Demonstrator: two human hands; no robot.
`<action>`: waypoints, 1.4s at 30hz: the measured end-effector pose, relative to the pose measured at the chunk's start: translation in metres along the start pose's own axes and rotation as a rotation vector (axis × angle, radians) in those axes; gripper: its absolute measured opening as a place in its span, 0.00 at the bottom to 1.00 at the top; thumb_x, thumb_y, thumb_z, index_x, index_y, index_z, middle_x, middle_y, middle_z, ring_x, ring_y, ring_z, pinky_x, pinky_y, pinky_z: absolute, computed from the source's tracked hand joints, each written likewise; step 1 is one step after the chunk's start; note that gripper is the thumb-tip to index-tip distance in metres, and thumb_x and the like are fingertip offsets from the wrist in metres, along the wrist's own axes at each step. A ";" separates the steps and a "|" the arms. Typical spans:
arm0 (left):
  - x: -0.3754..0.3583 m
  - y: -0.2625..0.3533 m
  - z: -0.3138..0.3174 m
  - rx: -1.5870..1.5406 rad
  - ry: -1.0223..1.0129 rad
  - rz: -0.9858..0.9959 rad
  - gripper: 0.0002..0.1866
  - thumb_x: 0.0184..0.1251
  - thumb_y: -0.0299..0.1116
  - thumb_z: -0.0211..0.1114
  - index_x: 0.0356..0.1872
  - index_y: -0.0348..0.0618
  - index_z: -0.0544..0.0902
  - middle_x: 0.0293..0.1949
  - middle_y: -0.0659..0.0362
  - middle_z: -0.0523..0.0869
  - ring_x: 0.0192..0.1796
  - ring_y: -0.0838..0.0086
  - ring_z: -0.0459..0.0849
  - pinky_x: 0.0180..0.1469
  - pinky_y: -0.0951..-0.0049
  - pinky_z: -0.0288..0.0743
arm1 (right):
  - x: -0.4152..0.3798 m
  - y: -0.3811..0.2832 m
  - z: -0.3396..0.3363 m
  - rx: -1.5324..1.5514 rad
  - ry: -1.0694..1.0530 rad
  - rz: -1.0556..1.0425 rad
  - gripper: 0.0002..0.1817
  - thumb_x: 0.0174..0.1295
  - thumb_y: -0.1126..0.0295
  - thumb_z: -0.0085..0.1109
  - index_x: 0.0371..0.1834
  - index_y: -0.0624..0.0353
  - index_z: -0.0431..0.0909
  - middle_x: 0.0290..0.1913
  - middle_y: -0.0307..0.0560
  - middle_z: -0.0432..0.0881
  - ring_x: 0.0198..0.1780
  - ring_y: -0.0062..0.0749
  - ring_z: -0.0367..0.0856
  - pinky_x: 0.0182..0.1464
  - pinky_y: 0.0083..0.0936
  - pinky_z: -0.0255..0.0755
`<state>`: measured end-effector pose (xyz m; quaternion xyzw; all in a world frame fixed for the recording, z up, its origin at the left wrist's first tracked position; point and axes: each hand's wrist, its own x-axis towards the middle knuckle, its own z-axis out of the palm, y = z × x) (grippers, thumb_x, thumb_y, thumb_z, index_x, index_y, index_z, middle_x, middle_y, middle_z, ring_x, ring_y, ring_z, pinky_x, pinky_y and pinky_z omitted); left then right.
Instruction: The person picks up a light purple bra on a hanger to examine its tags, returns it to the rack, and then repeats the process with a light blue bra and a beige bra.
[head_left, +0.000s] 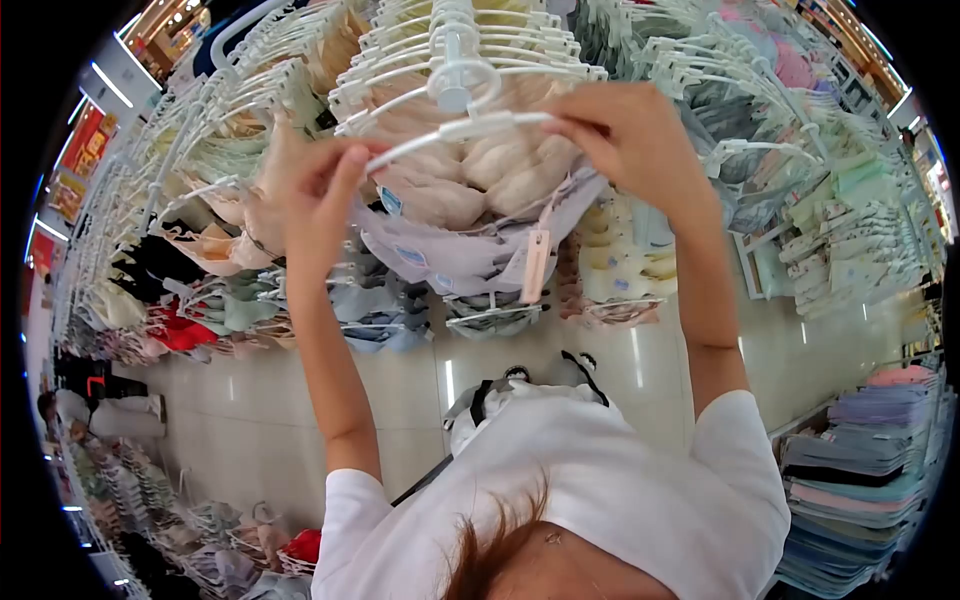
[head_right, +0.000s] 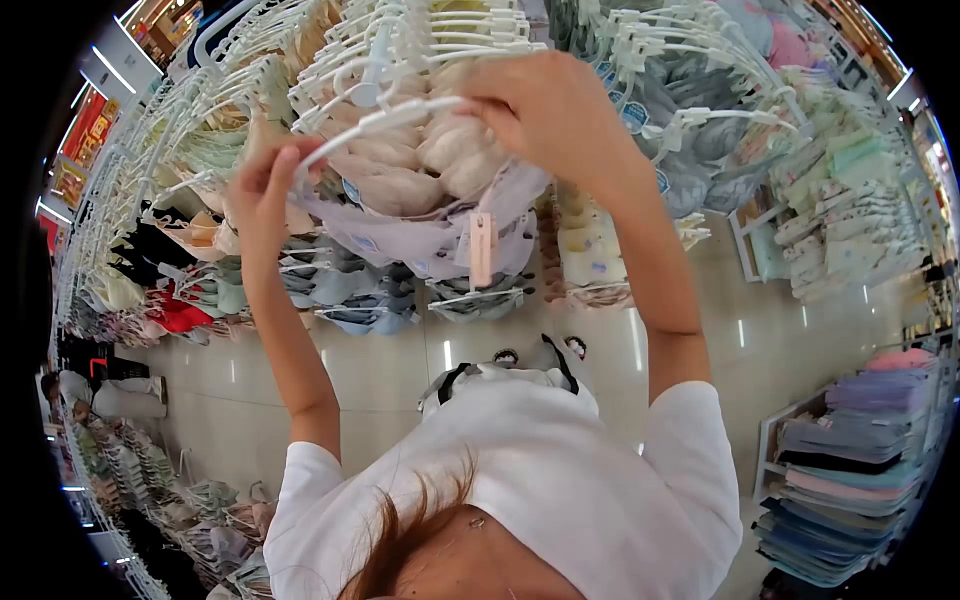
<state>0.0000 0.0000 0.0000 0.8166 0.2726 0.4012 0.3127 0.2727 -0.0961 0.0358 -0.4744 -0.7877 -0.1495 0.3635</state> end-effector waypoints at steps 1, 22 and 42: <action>0.006 -0.002 0.000 -0.196 0.071 -0.010 0.14 0.60 0.31 0.55 0.46 0.37 0.75 0.40 0.56 0.80 0.40 0.75 0.79 0.47 0.77 0.70 | 0.003 0.004 0.002 0.040 -0.019 0.005 0.07 0.51 0.69 0.58 0.30 0.61 0.78 0.20 0.47 0.74 0.19 0.35 0.69 0.24 0.25 0.63; -0.047 -0.007 0.089 0.538 0.495 0.465 0.16 0.44 0.29 0.59 0.40 0.43 0.77 0.52 0.53 0.70 0.57 0.55 0.64 0.59 0.59 0.54 | -0.045 0.033 0.038 0.438 -0.062 0.362 0.12 0.50 0.69 0.61 0.38 0.59 0.78 0.30 0.39 0.80 0.28 0.18 0.72 0.31 0.16 0.67; -0.073 0.000 0.153 0.100 0.454 0.113 0.07 0.48 0.22 0.61 0.32 0.37 0.79 0.33 0.56 0.80 0.31 0.72 0.77 0.36 0.76 0.70 | -0.164 -0.078 0.082 1.571 -0.075 1.044 0.12 0.60 0.72 0.49 0.41 0.71 0.72 0.31 0.48 0.79 0.32 0.27 0.80 0.32 0.19 0.73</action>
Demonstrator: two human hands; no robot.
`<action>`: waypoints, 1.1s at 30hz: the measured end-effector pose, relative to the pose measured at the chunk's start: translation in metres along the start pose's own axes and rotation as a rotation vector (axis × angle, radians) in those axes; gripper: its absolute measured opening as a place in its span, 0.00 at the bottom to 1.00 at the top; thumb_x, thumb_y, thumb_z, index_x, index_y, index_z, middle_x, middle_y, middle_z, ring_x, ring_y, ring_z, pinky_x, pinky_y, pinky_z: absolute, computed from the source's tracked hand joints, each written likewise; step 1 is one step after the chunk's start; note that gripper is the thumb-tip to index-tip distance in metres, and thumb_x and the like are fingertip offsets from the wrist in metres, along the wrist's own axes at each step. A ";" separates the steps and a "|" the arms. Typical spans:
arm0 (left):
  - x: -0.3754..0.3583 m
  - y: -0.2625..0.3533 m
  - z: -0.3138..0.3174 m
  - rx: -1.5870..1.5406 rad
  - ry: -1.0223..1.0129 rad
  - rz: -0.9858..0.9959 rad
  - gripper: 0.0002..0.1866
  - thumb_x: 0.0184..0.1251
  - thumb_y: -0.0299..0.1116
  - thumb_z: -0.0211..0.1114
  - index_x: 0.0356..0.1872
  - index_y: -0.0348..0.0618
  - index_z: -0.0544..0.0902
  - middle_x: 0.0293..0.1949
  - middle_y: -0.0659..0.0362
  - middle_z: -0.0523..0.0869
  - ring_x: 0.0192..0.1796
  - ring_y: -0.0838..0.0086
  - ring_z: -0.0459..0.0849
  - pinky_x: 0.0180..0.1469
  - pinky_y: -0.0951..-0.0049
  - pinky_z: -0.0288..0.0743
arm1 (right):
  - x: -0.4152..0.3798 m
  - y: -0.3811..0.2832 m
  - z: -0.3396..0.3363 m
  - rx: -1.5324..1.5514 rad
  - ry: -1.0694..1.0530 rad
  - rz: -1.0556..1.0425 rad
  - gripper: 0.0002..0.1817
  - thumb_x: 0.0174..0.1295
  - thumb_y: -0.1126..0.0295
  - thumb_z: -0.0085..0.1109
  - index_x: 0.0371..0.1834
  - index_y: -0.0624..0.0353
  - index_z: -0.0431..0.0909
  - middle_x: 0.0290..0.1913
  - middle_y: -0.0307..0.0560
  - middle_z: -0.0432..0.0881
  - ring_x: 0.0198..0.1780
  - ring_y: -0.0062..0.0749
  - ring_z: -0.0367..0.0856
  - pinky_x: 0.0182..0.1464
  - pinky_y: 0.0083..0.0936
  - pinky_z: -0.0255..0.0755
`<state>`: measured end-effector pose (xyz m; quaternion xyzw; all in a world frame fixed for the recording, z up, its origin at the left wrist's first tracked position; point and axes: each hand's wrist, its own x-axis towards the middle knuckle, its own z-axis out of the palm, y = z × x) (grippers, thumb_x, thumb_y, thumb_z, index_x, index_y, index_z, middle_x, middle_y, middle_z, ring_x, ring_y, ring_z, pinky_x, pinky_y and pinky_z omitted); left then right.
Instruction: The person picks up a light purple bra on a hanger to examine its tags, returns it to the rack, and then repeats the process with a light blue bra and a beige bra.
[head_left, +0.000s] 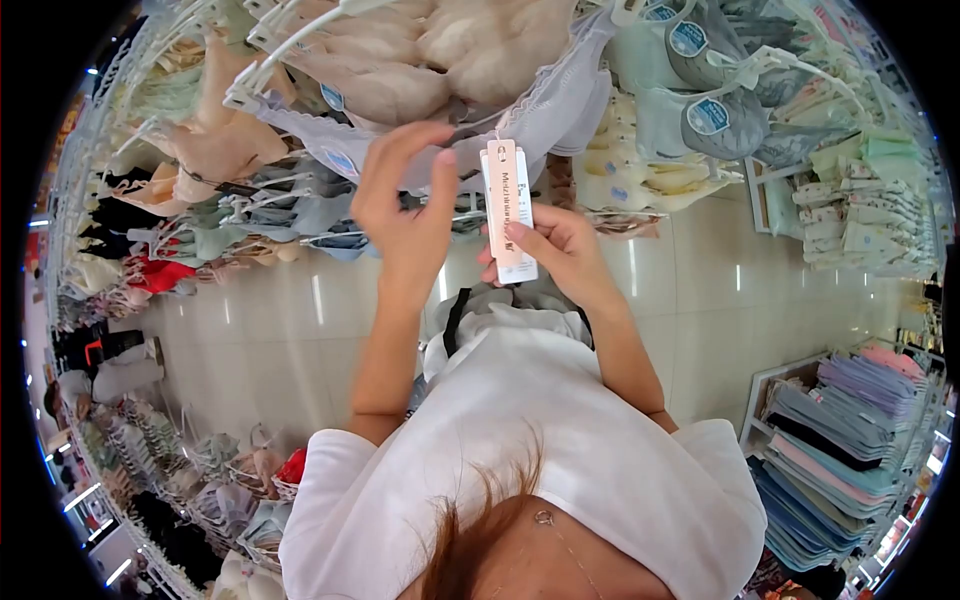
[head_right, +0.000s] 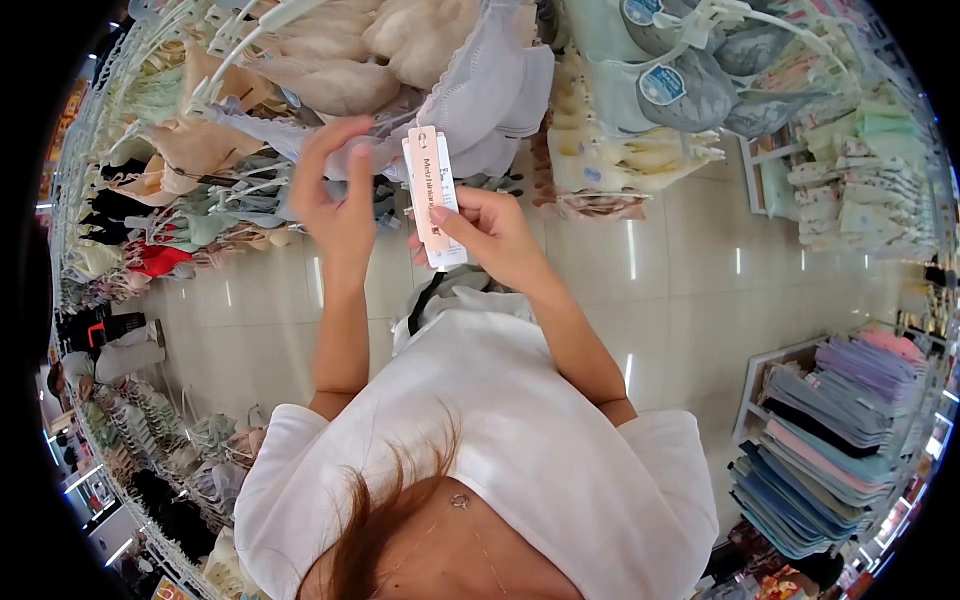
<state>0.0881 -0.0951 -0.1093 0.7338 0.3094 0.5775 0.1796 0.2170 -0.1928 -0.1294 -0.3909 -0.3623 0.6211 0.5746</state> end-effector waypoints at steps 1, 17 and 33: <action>-0.006 0.006 -0.002 0.000 -0.006 -0.004 0.07 0.48 0.22 0.61 0.32 0.37 0.79 0.33 0.56 0.80 0.31 0.72 0.77 0.36 0.76 0.70 | -0.005 -0.007 0.000 0.090 -0.033 0.099 0.12 0.60 0.72 0.49 0.41 0.71 0.72 0.31 0.49 0.79 0.32 0.27 0.80 0.32 0.20 0.74; -0.023 0.035 -0.010 -0.565 -0.251 -0.785 0.10 0.56 0.32 0.62 0.31 0.33 0.80 0.25 0.63 0.80 0.26 0.86 0.73 0.28 0.86 0.64 | -0.016 -0.004 0.000 0.058 -0.026 -0.004 0.15 0.63 0.66 0.44 0.36 0.71 0.72 0.29 0.48 0.78 0.24 0.28 0.79 0.24 0.19 0.74; -0.016 0.032 -0.013 -0.923 -0.289 -0.877 0.14 0.67 0.37 0.47 0.37 0.35 0.75 0.11 0.69 0.67 0.11 0.88 0.59 0.15 0.86 0.51 | -0.020 -0.012 -0.013 0.339 -0.260 0.124 0.13 0.64 0.64 0.41 0.31 0.62 0.69 0.20 0.42 0.75 0.18 0.27 0.75 0.21 0.21 0.68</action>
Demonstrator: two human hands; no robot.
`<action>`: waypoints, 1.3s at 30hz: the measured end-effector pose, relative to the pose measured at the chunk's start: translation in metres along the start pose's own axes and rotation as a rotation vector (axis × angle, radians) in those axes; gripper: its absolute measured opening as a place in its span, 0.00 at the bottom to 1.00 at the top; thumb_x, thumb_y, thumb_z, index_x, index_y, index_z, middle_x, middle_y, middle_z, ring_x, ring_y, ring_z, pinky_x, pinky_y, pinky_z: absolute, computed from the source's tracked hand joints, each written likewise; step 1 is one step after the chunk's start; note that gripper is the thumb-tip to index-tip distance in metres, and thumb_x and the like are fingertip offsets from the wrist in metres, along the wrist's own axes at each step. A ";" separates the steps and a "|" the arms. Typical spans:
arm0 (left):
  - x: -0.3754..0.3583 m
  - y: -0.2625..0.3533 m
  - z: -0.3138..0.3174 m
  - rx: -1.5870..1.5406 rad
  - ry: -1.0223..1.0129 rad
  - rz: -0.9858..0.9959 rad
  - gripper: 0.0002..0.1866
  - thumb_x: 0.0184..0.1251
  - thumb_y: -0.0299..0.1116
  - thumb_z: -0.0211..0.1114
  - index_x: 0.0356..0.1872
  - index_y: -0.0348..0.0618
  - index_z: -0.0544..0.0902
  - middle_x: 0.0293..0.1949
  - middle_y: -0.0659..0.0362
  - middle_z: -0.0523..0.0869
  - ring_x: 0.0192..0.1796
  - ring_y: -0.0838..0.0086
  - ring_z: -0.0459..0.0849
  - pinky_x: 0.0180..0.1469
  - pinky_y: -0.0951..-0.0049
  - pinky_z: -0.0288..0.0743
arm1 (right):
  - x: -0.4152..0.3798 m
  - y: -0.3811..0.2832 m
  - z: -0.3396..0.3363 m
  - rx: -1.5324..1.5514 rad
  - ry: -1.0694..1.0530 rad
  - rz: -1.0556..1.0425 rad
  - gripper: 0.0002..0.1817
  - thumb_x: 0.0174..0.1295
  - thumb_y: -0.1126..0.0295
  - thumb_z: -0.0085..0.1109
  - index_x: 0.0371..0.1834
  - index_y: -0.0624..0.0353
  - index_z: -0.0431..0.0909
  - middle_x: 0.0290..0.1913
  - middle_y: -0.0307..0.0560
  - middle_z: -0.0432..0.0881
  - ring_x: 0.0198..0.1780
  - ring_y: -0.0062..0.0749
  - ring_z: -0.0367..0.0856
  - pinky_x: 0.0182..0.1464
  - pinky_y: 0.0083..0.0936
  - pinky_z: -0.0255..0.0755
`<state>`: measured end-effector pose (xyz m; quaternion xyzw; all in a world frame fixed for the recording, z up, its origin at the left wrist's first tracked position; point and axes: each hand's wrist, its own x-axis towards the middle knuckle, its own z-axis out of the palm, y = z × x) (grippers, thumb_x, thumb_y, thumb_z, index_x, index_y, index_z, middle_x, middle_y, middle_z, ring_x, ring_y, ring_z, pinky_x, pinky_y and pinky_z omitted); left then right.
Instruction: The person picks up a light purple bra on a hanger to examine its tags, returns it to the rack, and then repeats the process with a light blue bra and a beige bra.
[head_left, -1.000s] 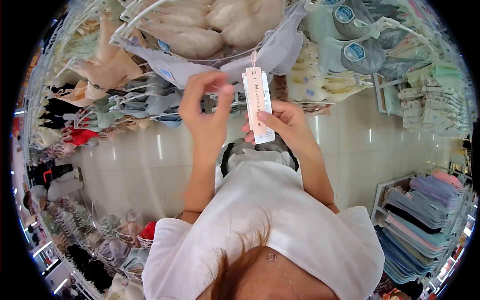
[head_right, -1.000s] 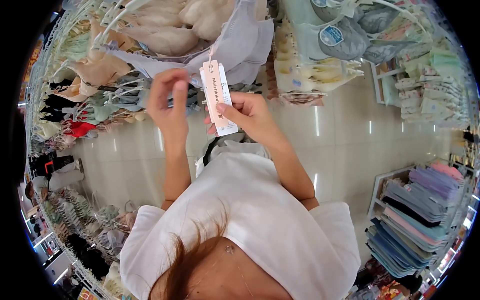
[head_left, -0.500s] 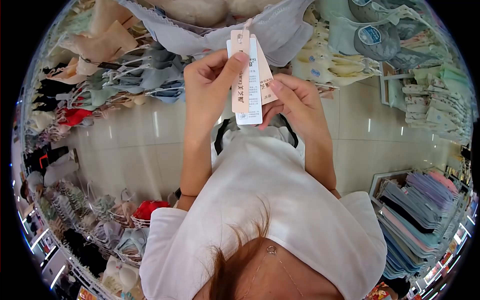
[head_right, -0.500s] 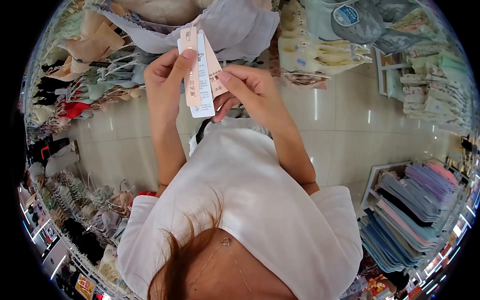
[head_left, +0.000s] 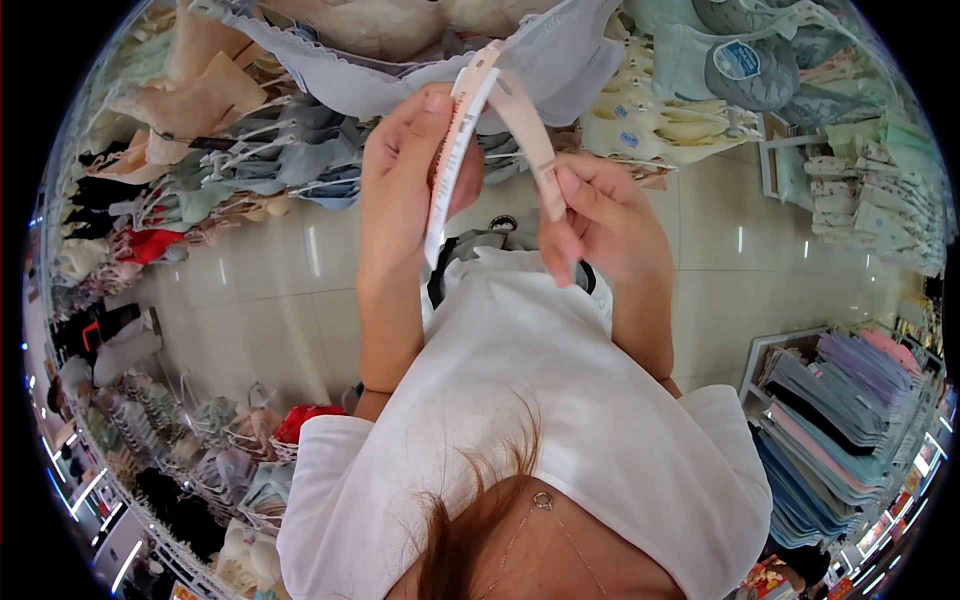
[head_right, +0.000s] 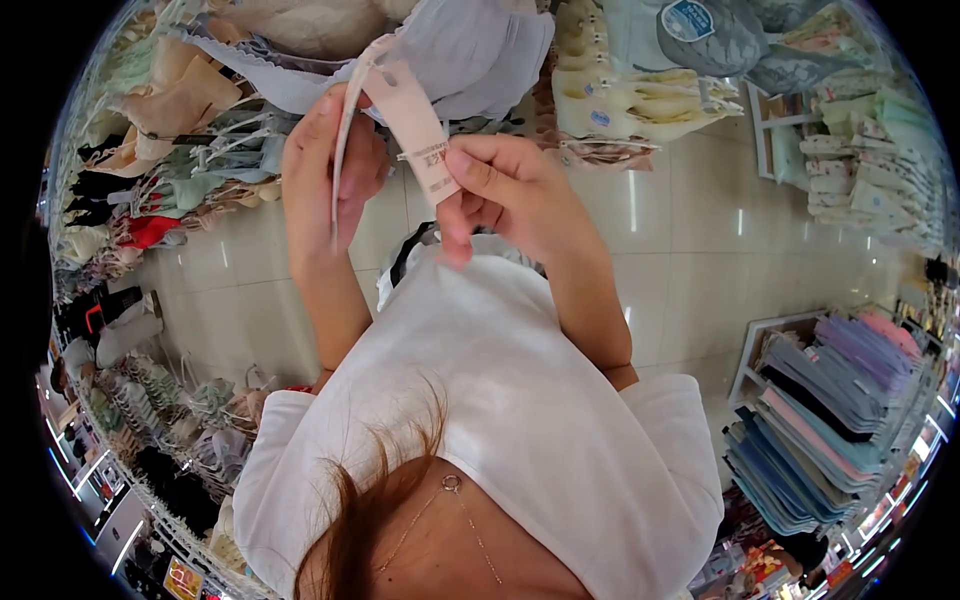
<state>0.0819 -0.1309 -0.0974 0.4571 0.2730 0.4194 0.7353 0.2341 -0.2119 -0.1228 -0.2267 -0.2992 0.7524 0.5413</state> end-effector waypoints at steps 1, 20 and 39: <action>0.000 0.003 -0.001 -0.155 -0.099 -0.072 0.15 0.68 0.39 0.44 0.37 0.36 0.73 0.10 0.69 0.64 0.10 0.87 0.56 0.13 0.85 0.49 | 0.003 0.005 -0.005 0.001 0.001 0.000 0.13 0.64 0.64 0.41 0.31 0.62 0.69 0.20 0.42 0.75 0.18 0.27 0.75 0.21 0.21 0.68; 0.009 -0.021 -0.012 -1.341 -0.676 -0.493 0.09 0.68 0.33 0.38 0.29 0.45 0.63 0.14 0.62 0.66 0.15 0.76 0.65 0.22 0.78 0.59 | 0.011 0.012 0.010 0.446 -0.260 0.071 0.17 0.67 0.60 0.32 0.24 0.57 0.63 0.11 0.36 0.61 0.10 0.26 0.64 0.13 0.20 0.59; 0.007 -0.039 0.006 -1.316 -0.592 -0.427 0.09 0.64 0.37 0.47 0.25 0.47 0.66 0.26 0.63 0.63 0.32 0.75 0.62 0.28 0.80 0.63 | 0.000 -0.008 0.023 0.019 0.112 -0.158 0.20 0.67 0.62 0.34 0.21 0.63 0.66 0.11 0.39 0.63 0.11 0.20 0.63 0.15 0.15 0.60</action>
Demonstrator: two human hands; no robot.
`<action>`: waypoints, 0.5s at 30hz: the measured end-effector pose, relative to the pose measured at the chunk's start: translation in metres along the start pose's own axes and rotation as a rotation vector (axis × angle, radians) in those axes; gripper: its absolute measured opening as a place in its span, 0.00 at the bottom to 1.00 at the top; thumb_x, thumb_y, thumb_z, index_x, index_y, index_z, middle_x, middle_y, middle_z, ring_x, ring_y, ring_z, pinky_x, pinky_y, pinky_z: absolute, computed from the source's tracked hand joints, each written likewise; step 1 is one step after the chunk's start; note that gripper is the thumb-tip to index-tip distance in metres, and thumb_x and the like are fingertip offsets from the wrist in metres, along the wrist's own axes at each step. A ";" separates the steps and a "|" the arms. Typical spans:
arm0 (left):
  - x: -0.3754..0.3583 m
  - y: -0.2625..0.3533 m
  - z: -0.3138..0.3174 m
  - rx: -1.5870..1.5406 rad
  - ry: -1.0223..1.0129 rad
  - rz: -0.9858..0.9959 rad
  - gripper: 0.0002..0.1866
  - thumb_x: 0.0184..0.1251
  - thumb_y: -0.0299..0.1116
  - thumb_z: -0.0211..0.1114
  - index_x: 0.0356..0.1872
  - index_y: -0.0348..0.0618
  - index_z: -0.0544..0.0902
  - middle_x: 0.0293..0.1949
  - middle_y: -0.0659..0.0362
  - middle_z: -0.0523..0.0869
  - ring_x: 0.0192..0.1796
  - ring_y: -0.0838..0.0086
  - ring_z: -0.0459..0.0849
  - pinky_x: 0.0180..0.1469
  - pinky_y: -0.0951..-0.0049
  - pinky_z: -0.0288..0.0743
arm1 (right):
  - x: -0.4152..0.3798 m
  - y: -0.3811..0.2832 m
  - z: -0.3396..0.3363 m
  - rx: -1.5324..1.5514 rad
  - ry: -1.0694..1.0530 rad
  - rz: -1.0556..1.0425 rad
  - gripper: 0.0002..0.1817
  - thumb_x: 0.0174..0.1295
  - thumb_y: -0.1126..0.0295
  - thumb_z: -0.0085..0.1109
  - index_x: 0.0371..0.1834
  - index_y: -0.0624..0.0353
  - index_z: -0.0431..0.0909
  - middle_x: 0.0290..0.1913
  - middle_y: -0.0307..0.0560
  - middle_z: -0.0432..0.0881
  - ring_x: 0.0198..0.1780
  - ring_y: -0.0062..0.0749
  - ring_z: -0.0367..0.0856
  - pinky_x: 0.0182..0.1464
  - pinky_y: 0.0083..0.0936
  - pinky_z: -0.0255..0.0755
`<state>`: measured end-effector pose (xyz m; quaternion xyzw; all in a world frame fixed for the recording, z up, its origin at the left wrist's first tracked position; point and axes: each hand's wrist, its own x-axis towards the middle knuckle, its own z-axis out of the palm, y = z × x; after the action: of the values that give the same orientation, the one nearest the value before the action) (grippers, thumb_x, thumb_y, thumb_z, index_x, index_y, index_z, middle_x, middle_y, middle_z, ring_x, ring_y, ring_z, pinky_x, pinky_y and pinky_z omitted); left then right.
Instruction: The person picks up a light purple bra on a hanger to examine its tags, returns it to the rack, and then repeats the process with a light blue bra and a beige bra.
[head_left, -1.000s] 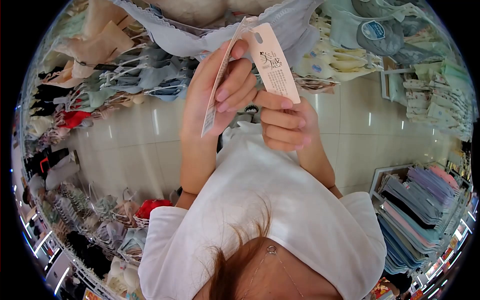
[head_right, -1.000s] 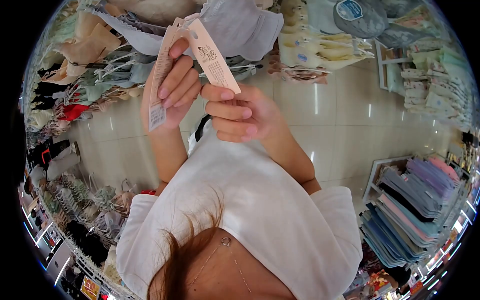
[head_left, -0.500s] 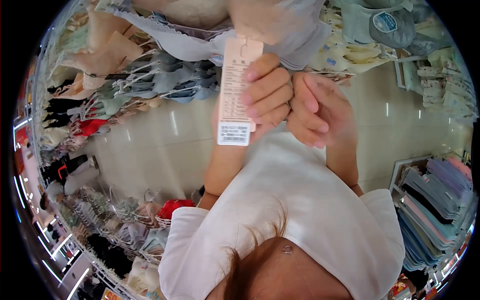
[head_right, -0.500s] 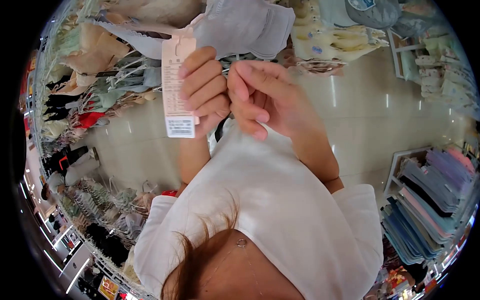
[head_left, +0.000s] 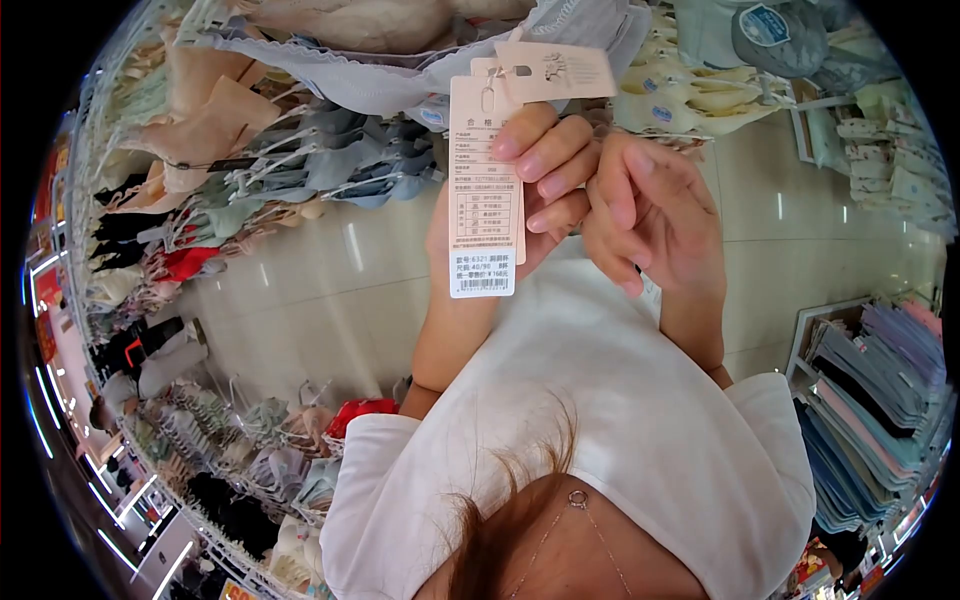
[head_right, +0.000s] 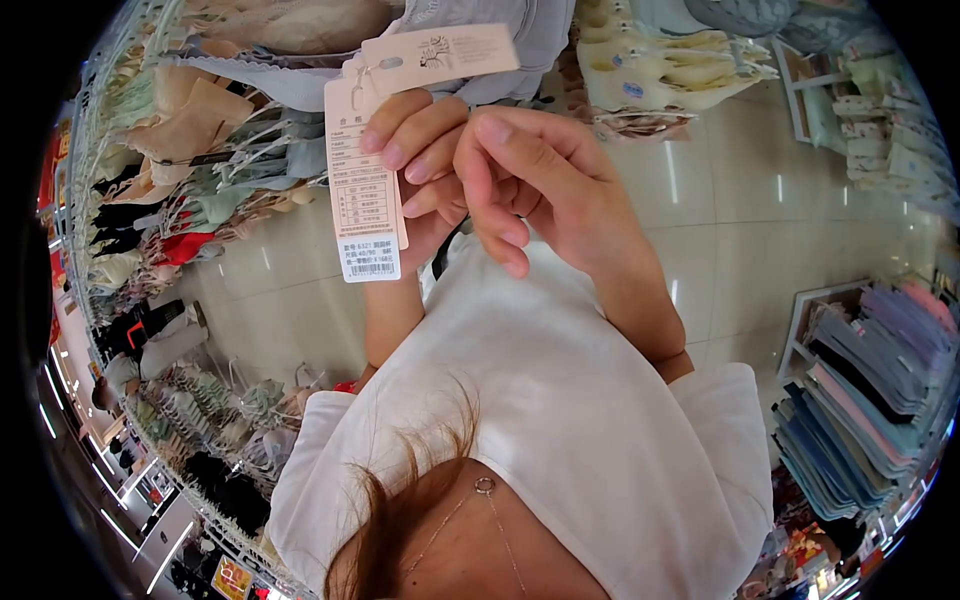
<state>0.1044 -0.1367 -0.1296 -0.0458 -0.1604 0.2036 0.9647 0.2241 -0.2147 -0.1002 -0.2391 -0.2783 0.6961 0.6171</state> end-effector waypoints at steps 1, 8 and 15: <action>0.000 0.000 0.000 0.000 0.009 0.001 0.09 0.64 0.36 0.47 0.25 0.47 0.66 0.26 0.63 0.63 0.32 0.75 0.62 0.28 0.80 0.63 | 0.000 0.000 0.000 0.001 0.000 0.001 0.20 0.67 0.62 0.34 0.21 0.63 0.66 0.11 0.39 0.63 0.11 0.20 0.63 0.15 0.15 0.60; 0.001 0.004 -0.002 0.021 -0.053 -0.020 0.09 0.64 0.36 0.47 0.25 0.48 0.66 0.27 0.63 0.63 0.32 0.76 0.61 0.27 0.80 0.62 | 0.003 0.000 -0.001 -0.035 -0.003 -0.028 0.20 0.67 0.62 0.34 0.23 0.63 0.67 0.13 0.39 0.65 0.11 0.20 0.65 0.16 0.15 0.60; -0.009 -0.015 0.013 1.023 0.556 0.285 0.13 0.65 0.37 0.48 0.21 0.45 0.66 0.15 0.67 0.62 0.18 0.82 0.59 0.22 0.82 0.56 | 0.027 0.010 -0.035 -0.722 0.405 -0.462 0.22 0.64 0.54 0.37 0.46 0.65 0.64 0.43 0.52 0.73 0.40 0.30 0.73 0.37 0.21 0.69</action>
<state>0.0986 -0.1540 -0.1177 0.3518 0.2239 0.3626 0.8334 0.2372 -0.1860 -0.1329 -0.5012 -0.4226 0.3386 0.6750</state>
